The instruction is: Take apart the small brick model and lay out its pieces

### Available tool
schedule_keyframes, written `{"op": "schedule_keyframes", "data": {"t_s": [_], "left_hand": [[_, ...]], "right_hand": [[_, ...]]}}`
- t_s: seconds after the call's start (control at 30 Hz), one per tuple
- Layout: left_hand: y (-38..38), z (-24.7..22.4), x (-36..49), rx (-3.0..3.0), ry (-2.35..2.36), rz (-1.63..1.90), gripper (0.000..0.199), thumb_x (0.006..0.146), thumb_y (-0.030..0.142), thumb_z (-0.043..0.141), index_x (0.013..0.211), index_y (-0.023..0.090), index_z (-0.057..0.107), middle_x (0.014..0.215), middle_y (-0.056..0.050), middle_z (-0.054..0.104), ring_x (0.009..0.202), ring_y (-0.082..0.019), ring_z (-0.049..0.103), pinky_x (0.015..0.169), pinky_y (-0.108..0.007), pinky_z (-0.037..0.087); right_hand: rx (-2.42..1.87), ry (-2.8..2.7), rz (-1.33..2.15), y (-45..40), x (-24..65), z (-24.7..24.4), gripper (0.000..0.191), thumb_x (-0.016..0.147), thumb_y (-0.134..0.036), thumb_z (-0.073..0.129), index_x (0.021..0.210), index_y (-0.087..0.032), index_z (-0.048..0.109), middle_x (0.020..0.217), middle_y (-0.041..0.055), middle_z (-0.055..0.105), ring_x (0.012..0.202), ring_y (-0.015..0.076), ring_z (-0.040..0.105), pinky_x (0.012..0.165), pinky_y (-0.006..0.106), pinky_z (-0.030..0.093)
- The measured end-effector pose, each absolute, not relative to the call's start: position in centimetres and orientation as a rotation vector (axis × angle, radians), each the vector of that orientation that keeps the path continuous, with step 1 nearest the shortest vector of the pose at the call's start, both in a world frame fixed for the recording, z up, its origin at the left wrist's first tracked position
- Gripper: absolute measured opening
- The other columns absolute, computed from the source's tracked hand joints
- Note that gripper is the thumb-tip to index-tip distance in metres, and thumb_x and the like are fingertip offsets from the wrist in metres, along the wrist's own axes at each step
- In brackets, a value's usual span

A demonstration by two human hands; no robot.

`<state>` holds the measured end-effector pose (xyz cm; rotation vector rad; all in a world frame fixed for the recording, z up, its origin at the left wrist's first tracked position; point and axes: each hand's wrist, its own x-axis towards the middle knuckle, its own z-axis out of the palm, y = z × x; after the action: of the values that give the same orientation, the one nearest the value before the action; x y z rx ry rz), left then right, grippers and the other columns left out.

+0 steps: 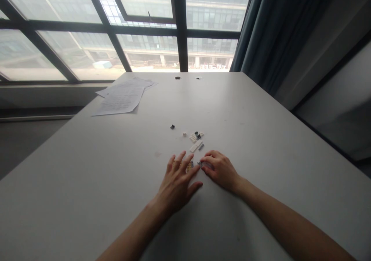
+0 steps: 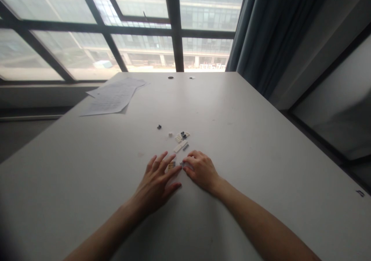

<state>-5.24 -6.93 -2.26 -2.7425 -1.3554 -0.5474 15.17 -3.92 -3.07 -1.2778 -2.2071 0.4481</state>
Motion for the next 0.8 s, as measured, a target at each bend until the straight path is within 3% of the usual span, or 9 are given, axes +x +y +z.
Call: {"op": "schedule_keyframes", "data": {"t_s": [0.8], "left_hand": [[-6.87,-2.59,-5.39,-2.768,-1.372,-0.524,0.045,0.088,0.047,0.052,0.128,0.026,0.053,0.143,-0.009,0.044,0.138,-0.033,0.027,0.112,-0.056,0.019]], "right_hand": [[-1.299,-2.203,0.465,-4.04,15.09,-2.96,0.023,0.081,-0.02,0.066,0.105,-0.021,0.066,0.103,0.0051,0.063,0.095,0.0196,0.058,0.088,0.033,0.046]]}}
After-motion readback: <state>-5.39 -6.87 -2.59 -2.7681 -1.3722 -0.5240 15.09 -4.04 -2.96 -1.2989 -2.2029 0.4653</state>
